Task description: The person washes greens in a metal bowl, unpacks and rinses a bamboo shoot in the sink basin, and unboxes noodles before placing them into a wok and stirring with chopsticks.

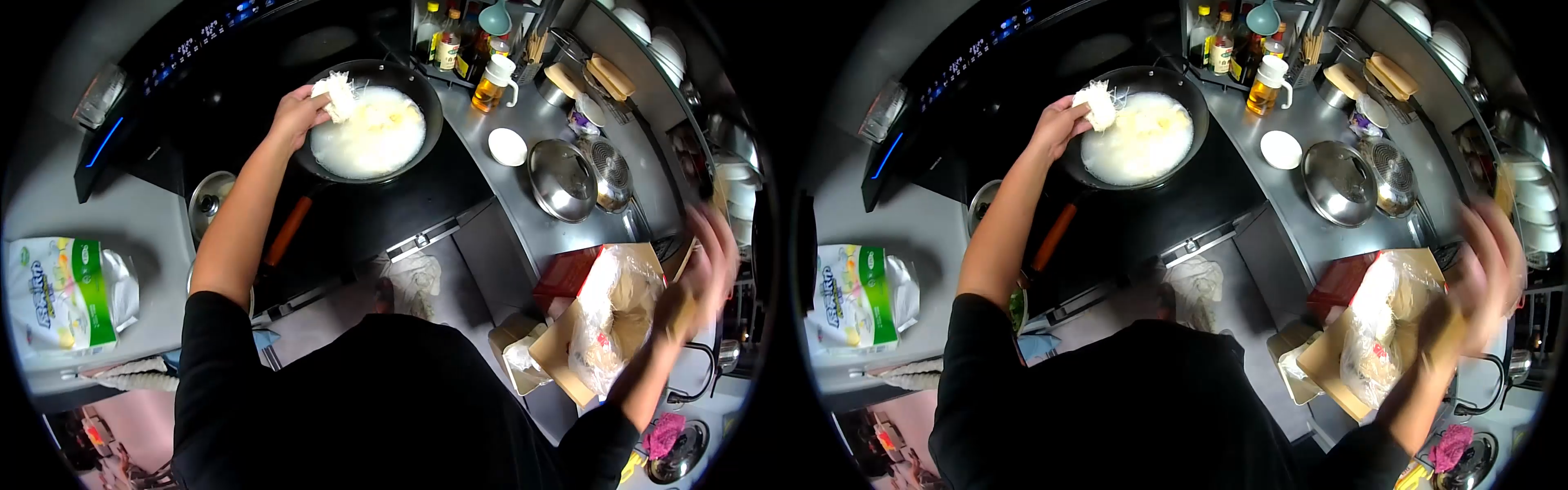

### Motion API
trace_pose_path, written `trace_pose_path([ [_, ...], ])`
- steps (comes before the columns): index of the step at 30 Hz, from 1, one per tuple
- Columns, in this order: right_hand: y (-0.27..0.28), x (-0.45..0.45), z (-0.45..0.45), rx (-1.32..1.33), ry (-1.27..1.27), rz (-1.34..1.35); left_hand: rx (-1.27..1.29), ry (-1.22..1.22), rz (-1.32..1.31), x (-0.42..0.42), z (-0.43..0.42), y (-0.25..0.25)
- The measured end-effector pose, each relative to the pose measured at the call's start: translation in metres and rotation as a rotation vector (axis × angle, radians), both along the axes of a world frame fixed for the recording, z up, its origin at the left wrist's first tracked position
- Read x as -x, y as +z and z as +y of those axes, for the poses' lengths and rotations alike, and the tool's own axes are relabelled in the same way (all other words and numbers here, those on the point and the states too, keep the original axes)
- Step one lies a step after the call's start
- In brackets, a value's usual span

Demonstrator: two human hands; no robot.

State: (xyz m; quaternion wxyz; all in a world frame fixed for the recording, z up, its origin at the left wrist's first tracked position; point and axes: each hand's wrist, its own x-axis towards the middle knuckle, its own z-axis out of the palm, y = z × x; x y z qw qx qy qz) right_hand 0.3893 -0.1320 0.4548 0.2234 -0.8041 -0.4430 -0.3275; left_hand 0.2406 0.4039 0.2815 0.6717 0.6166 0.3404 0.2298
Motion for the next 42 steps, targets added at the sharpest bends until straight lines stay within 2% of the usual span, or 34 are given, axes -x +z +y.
trace_pose_path([
  [2,-0.005,-0.008,0.108,0.034,0.229,0.122,-0.109,-0.021,0.057,-0.006,0.008,0.0],
  [3,-0.013,-0.006,0.159,0.209,0.153,0.095,-0.101,0.01,0.021,-0.008,0.008,-0.001],
  [4,-0.028,-0.021,0.204,0.26,0.317,0.211,-0.126,0.002,0.044,-0.01,0.008,0.002],
  [7,-0.079,-0.025,0.327,0.612,0.217,0.369,-0.208,-0.013,0.058,-0.015,0.01,0.003],
  [8,-0.106,-0.028,0.364,0.657,0.256,0.386,-0.202,-0.015,0.05,-0.017,0.011,-0.001],
  [10,-0.116,-0.012,0.413,0.765,0.28,0.538,-0.246,-0.06,0.019,-0.02,0.019,-0.019],
  [11,-0.124,-0.007,0.426,0.734,0.304,0.543,-0.19,-0.056,-0.045,-0.02,0.013,-0.017],
  [14,-0.135,-0.01,0.445,0.675,0.422,0.632,-0.135,-0.102,0.036,-0.011,0.006,-0.009],
  [19,-0.157,-0.037,0.463,0.601,0.566,0.899,0.041,-0.004,0.029,-0.002,0.006,-0.013],
  [22,-0.154,-0.043,0.458,0.589,0.604,1.015,0.139,0.218,0.007,-0.007,0.004,-0.029],
  [25,-0.168,-0.048,0.455,0.43,0.638,1.06,0.195,0.271,-0.06,-0.008,0.001,-0.038],
  [28,-0.183,-0.058,0.454,0.4,0.635,1.178,0.174,0.31,-0.033,-0.008,-0.005,-0.043],
  [30,-0.191,-0.061,0.45,0.381,0.663,1.272,0.159,0.245,-0.009,-0.006,-0.003,-0.047],
  [31,-0.184,-0.06,0.444,0.429,0.602,1.273,0.151,0.209,0.002,-0.007,-0.003,-0.05],
  [35,-0.21,-0.077,0.443,0.354,0.606,1.358,0.062,0.258,0.109,-0.009,-0.004,-0.061],
  [39,-0.221,-0.09,0.439,0.365,0.592,1.285,-0.089,0.188,0.232,0.002,0.016,-0.087],
  [42,-0.195,-0.078,0.427,0.504,0.525,1.141,-0.214,0.156,0.272,0.001,0.016,-0.087],
])
